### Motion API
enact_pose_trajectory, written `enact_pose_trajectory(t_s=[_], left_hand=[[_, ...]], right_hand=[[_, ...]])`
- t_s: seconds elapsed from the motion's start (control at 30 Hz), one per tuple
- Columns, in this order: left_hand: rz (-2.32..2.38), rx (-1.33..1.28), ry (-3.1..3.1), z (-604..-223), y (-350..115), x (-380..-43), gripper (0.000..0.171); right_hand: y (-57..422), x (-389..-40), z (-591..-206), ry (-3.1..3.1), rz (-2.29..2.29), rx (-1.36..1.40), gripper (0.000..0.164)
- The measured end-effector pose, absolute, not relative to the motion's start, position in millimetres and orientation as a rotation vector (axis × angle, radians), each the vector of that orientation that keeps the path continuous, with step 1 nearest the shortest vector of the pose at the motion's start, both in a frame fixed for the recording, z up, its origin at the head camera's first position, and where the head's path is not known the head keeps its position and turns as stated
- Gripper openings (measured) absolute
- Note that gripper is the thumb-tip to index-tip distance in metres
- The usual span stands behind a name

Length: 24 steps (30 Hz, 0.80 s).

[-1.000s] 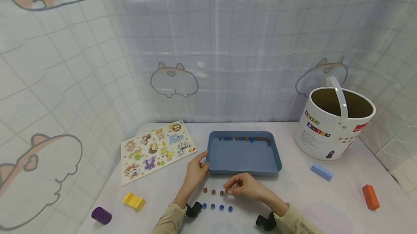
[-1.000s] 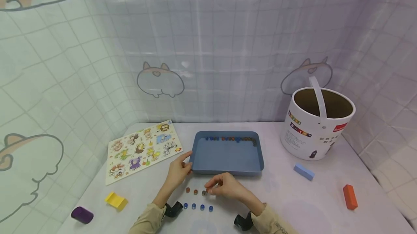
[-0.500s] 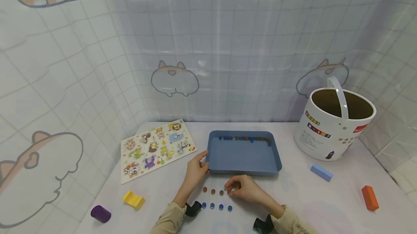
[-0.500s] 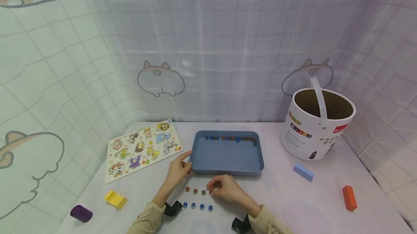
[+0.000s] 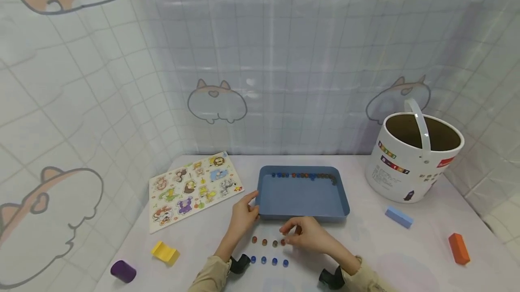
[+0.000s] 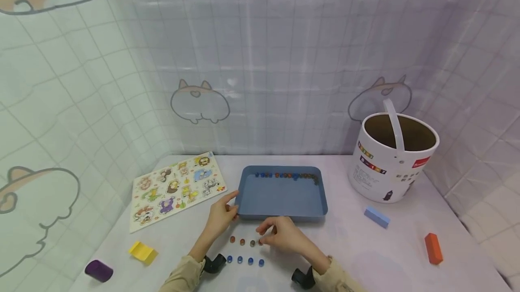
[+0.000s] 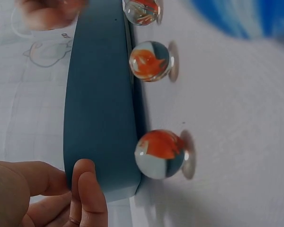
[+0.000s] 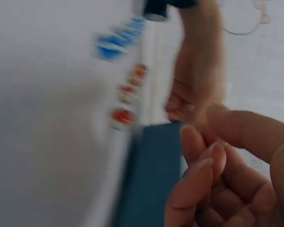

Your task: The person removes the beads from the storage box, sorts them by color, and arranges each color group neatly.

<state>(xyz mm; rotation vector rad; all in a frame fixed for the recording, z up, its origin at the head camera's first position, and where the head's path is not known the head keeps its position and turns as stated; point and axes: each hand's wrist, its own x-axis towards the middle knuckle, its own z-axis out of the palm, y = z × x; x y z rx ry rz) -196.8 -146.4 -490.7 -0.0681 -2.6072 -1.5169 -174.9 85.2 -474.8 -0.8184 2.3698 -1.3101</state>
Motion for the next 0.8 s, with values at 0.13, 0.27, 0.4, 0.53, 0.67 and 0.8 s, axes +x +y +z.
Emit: enact_pose_trajectory(t_s=[0.13, 0.27, 0.4, 0.53, 0.67, 0.8], left_hand=[[-1.521, -0.051, -2.607, -491, -147, -197, 0.05], [-1.511, -0.066, -2.613, -491, -146, -198, 0.05], [-1.506, -0.072, -2.613, -492, -147, -199, 0.049], [-1.52, -0.069, -2.612, -492, -147, -198, 0.048], [-1.542, -0.065, -2.615, -492, -147, -198, 0.049], [-1.539, -0.067, -2.61, -492, -147, -198, 0.048]], right_hand=[[92, -187, -448, 2.345, -1.311, -0.859, 0.021], [97, -214, -422, 2.352, -1.356, -0.858, 0.025], [96, -252, -400, 2.385, -1.397, -0.784, 0.028], [88, -287, -394, 2.435, -1.42, -0.672, 0.031], [78, -313, -405, 2.435, -1.447, -0.593, 0.033], [65, -327, -422, 2.439, -1.477, -0.531, 0.033]])
